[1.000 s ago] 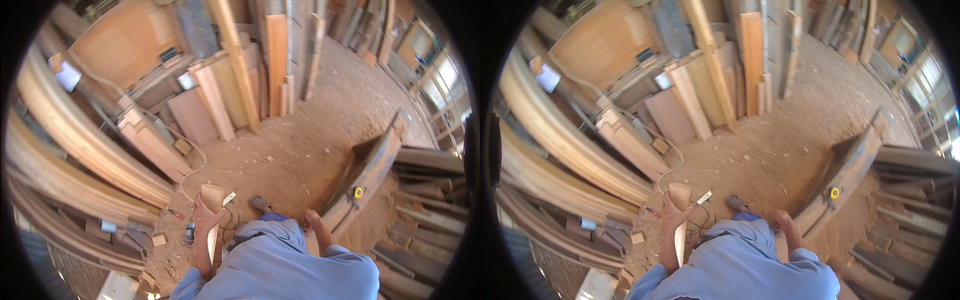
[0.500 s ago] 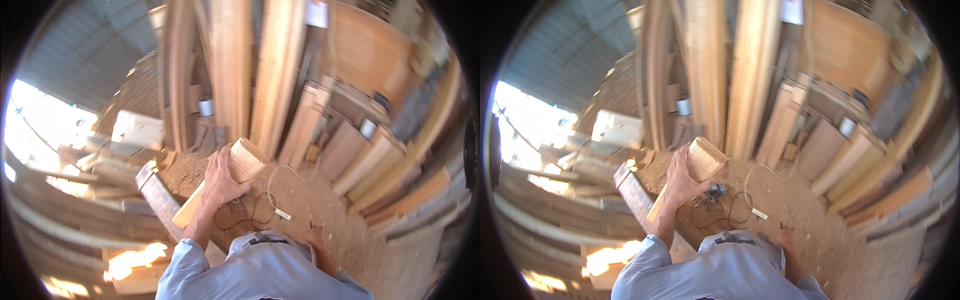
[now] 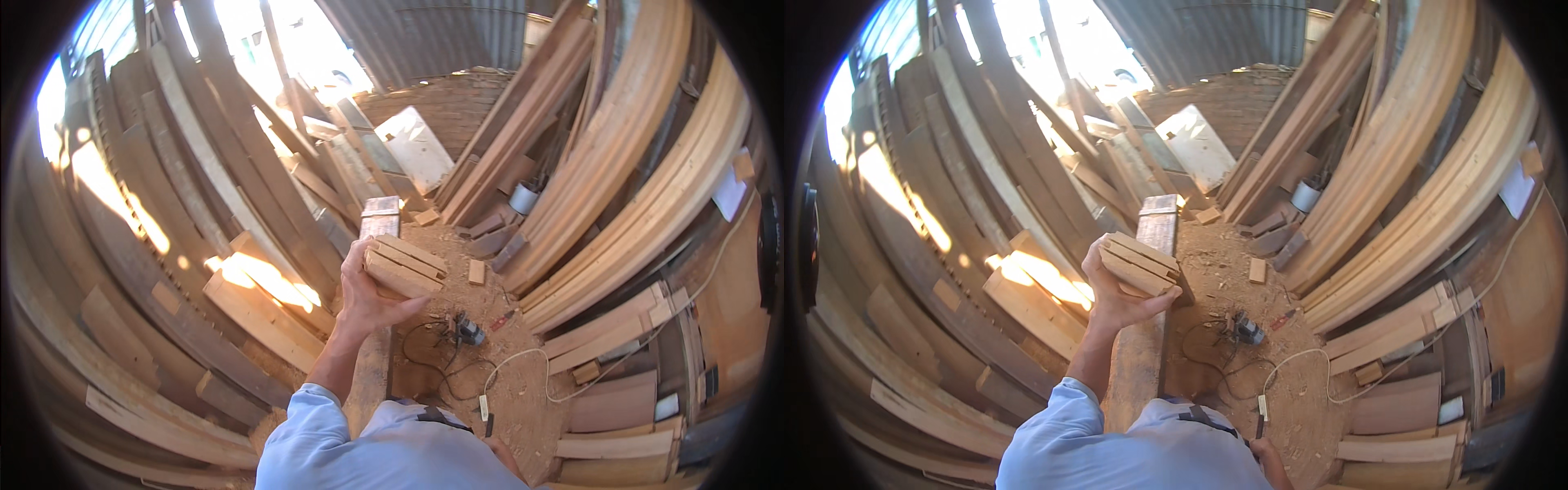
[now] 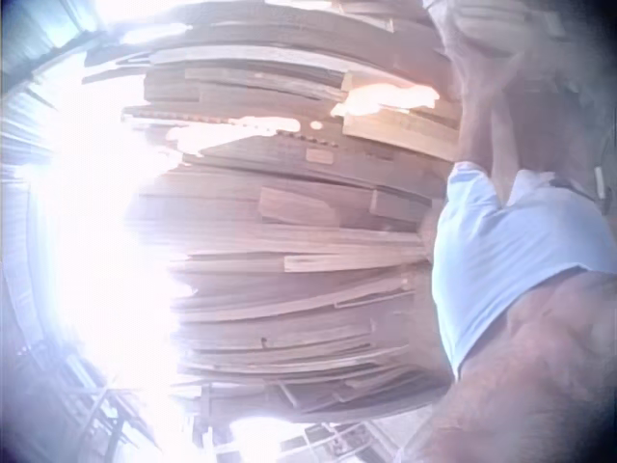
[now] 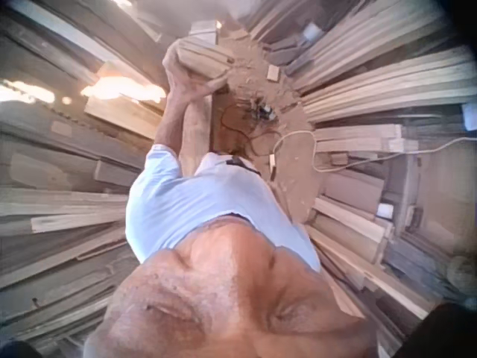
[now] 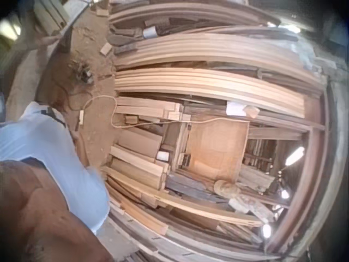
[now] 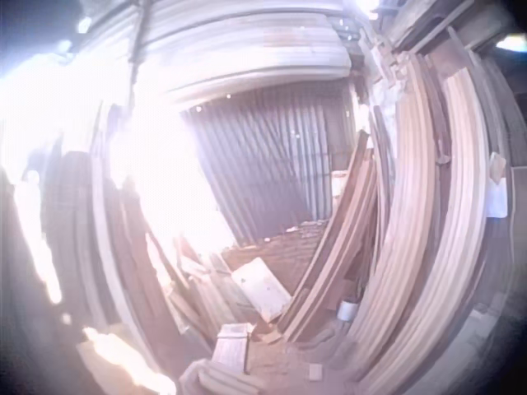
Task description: The person uses a router to shape the edges of a small wooden block and a long curved wooden plank, checks the alignment of multiple blocks with a square tool, and places the processed pieces onto stacks of wood in a workshop.
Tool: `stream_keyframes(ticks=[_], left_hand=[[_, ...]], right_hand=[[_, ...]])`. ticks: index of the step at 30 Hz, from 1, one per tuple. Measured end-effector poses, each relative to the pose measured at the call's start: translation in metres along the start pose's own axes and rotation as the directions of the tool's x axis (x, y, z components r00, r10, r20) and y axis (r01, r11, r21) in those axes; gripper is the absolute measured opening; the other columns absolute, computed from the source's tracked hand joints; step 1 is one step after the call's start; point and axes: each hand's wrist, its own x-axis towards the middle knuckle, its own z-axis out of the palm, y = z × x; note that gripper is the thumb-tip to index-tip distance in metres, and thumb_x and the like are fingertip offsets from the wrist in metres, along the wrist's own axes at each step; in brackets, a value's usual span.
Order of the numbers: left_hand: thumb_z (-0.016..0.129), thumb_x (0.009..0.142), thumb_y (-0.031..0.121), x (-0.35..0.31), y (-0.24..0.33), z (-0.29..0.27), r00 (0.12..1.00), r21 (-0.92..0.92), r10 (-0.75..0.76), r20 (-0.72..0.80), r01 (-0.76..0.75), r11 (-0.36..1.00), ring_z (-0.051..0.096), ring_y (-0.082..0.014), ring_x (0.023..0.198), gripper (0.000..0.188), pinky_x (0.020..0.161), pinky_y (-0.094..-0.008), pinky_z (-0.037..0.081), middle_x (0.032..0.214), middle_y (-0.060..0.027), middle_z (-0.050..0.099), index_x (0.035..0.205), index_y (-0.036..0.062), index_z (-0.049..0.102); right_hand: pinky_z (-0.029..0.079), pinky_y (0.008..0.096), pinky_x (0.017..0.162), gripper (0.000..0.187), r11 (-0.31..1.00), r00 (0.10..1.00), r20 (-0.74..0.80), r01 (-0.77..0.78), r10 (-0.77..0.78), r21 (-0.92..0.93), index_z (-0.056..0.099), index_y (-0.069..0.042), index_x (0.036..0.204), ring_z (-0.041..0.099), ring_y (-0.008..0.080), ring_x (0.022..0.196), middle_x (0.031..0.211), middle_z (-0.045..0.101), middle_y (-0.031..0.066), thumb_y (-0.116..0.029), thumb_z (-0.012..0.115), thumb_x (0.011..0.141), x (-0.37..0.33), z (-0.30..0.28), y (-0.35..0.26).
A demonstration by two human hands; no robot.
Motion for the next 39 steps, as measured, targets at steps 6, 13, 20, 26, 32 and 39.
stream_keyframes(ticks=[6, 13, 20, 26, 32, 39], left_hand=[[0.097, 0.053, 0.061, -0.02, -0.03, 0.0, 0.931, -0.137, 0.142, -0.338, -0.198, 0.971, 0.044, -0.0256, 0.12, 0.146, 0.103, -0.0418, 0.04, 0.132, -0.0138, 0.035, 0.154, -0.0014, 0.012], [0.08, 0.081, 0.058, -0.023, -0.033, -0.009, 0.883, -0.167, 0.174, -0.436, -0.269, 0.948, 0.055, -0.0247, 0.113, 0.116, 0.096, -0.0403, 0.048, 0.127, -0.0163, 0.047, 0.154, -0.0018, 0.015], [0.057, 0.097, 0.059, -0.013, -0.02, -0.025, 0.898, -0.036, 0.19, -0.397, -0.222, 0.974, 0.059, -0.0233, 0.104, 0.089, 0.089, -0.0375, 0.049, 0.121, -0.0158, 0.054, 0.151, -0.0052, 0.028], [0.062, 0.099, 0.052, -0.01, -0.027, -0.034, 0.889, -0.082, 0.236, -0.392, -0.29, 0.954, 0.067, -0.0235, 0.093, 0.078, 0.08, -0.0372, 0.054, 0.109, -0.017, 0.065, 0.147, -0.0028, 0.033], [0.052, 0.102, 0.054, -0.009, -0.035, -0.041, 0.9, -0.052, 0.23, -0.371, -0.268, 0.962, 0.059, -0.0213, 0.096, 0.071, 0.081, -0.0359, 0.049, 0.112, -0.0153, 0.056, 0.139, -0.0046, 0.039], [0.059, 0.102, 0.045, -0.01, -0.042, -0.032, 0.875, -0.336, 0.258, -0.41, -0.408, 0.849, 0.059, -0.0227, 0.093, 0.064, 0.079, -0.0382, 0.048, 0.108, -0.0168, 0.06, 0.141, 0.0002, 0.036]], right_hand=[[0.051, 0.0294, 0.059, 0.014, 0.636, 0.783, 0.079, 0.438, -0.617, 0.635, 0.062, -0.003, 0.095, 0.06, 0.0145, 0.065, 0.077, 0.06, 0.0038, -0.003, 0.057, 0.082, 0.036, -0.045, -0.026], [0.056, 0.031, 0.079, 0.018, 0.218, 0.468, -0.088, 0.559, -0.879, 0.8, 0.064, 0.001, 0.103, 0.068, 0.0175, 0.079, 0.086, 0.068, 0.0079, -0.014, 0.061, 0.093, -0.107, -0.083, -0.161], [0.056, 0.0274, 0.076, 0.023, 0.154, 0.352, -0.275, 0.822, -0.895, 0.549, 0.064, 0.0, 0.12, 0.068, 0.0134, 0.078, 0.086, 0.071, 0.0065, -0.008, 0.06, 0.098, -0.15, -0.087, -0.208], [0.057, 0.0293, 0.072, 0.045, 0.052, 0.264, -0.479, 0.91, -0.837, 0.412, 0.05, 0.0, 0.143, 0.063, 0.0122, 0.075, 0.09, 0.061, 0.0051, -0.004, 0.053, 0.098, -0.21, -0.103, -0.204], [0.054, 0.0287, 0.071, 0.021, -0.028, 0.096, -0.57, 0.978, -0.816, 0.205, 0.068, 0.002, 0.106, 0.061, 0.0113, 0.074, 0.082, 0.067, 0.0038, -0.017, 0.06, 0.1, -0.254, -0.148, -0.197], [0.047, 0.0254, 0.061, 0.019, -0.054, -0.022, -0.543, 0.998, -0.84, 0.043, 0.064, -0.001, 0.091, 0.057, 0.0077, 0.066, 0.072, 0.063, 0.0018, -0.019, 0.067, 0.097, -0.302, -0.184, -0.202]])
